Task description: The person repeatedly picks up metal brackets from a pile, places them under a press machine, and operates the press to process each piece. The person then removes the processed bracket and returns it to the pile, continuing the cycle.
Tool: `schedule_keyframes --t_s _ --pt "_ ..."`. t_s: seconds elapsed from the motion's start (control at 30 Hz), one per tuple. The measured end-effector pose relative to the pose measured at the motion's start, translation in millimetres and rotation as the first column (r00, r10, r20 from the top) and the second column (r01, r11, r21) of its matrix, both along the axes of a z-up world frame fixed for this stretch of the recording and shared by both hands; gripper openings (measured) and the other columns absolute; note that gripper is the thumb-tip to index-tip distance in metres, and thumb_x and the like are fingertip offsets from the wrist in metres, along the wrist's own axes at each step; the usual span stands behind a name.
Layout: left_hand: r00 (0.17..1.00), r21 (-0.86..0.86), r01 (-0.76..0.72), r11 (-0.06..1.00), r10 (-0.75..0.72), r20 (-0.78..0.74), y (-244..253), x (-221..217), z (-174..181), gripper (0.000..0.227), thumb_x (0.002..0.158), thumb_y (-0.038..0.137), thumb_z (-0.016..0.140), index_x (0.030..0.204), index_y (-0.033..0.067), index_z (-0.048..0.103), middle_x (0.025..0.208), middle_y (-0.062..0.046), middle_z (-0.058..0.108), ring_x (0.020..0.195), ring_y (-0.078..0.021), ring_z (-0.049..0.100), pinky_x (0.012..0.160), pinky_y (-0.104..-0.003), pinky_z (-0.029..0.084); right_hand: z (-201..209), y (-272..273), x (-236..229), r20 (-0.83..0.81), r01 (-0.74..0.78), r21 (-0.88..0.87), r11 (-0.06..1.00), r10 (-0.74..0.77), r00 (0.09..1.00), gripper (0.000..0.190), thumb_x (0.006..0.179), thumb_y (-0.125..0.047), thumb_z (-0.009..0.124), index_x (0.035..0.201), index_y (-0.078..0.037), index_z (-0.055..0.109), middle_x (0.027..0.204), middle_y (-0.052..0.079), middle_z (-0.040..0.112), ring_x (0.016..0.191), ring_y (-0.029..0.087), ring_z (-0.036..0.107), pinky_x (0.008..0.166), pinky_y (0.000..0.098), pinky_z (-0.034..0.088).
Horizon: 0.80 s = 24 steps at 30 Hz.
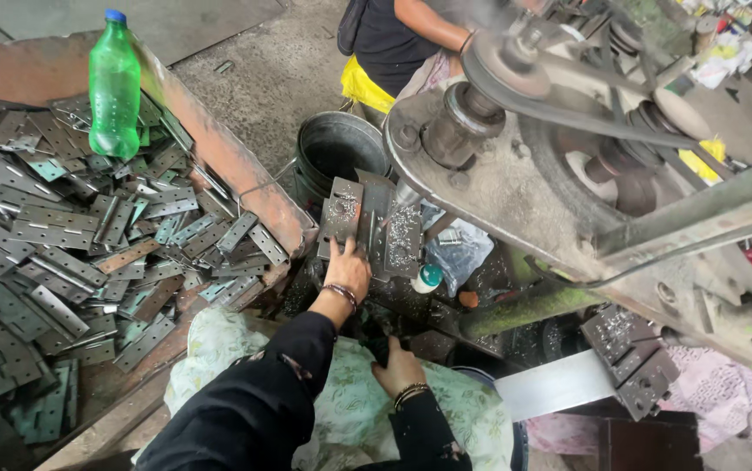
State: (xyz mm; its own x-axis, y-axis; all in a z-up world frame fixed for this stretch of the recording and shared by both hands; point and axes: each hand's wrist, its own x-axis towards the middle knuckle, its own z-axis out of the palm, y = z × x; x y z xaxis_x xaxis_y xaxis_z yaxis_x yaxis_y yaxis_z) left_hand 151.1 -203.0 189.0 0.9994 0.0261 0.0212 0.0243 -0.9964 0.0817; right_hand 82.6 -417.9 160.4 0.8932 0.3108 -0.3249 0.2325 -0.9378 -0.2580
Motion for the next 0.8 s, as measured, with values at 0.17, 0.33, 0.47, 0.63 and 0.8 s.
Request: schedule_keyframes --t_s 0.17,0.33,0.47,0.63,0.8 --pt "0.991 0.147 0.137 0.98 -0.134 -0.03 -15 -44 3 0.037 0.095 0.025 0.056 0.126 0.0103 0.071 0.135 -0.014 0.063 0.143 -0.0423 0.036 0.114 -0.07 0.025 8 6 -11 0.022 0.031 -0.001 1.0 -0.031 0.999 0.064 0.08 -0.033 0.078 0.133 -0.007 0.051 0.103 0.027 0.072 0.097 0.045 0.07 0.084 0.0527 0.056" --pt "0.968 0.201 0.061 0.978 -0.107 0.229 -16 -45 -5 0.038 0.084 0.024 0.061 0.116 0.0094 0.073 0.135 -0.013 0.063 0.134 -0.0388 0.042 0.108 -0.071 0.029 17 9 -12 0.007 0.044 -0.01 0.999 -0.044 0.999 0.064 0.081 -0.034 0.078 0.132 -0.006 0.052 0.103 0.026 0.072 0.098 0.044 0.07 0.085 0.052 0.056" --pt "0.939 0.141 0.074 0.987 -0.117 0.324 -12 -38 -3 0.035 0.088 0.023 0.059 0.114 0.0058 0.074 0.122 -0.012 0.067 0.127 -0.0357 0.048 0.113 -0.067 0.031 20 9 -15 0.008 0.039 -0.003 0.999 -0.039 0.999 0.071 0.081 -0.035 0.078 0.138 -0.006 0.048 0.105 0.027 0.072 0.099 0.044 0.07 0.086 0.0519 0.056" --pt "0.853 -0.07 0.016 0.997 0.023 0.522 1 -37 17 0.029 0.086 0.017 0.066 0.11 0.0046 0.075 0.118 -0.011 0.07 0.117 -0.0312 0.055 0.109 -0.056 0.038 17 3 -6 -0.047 0.027 0.007 1.0 -0.026 0.999 0.071 0.087 -0.046 0.073 0.141 -0.007 0.05 0.111 0.025 0.072 0.102 0.041 0.071 0.088 0.0485 0.056" --pt "0.815 -0.738 -0.169 0.654 0.513 0.268 14 -20 10 0.022 0.08 0.012 0.072 0.1 0.0077 0.08 0.102 -0.013 0.076 0.103 -0.0317 0.067 0.09 -0.043 0.054 8 4 36 0.331 -0.05 0.401 0.915 -0.093 0.939 0.066 0.088 -0.043 0.075 0.137 -0.002 0.057 0.125 0.025 0.068 0.099 0.036 0.071 0.082 0.0436 0.056"
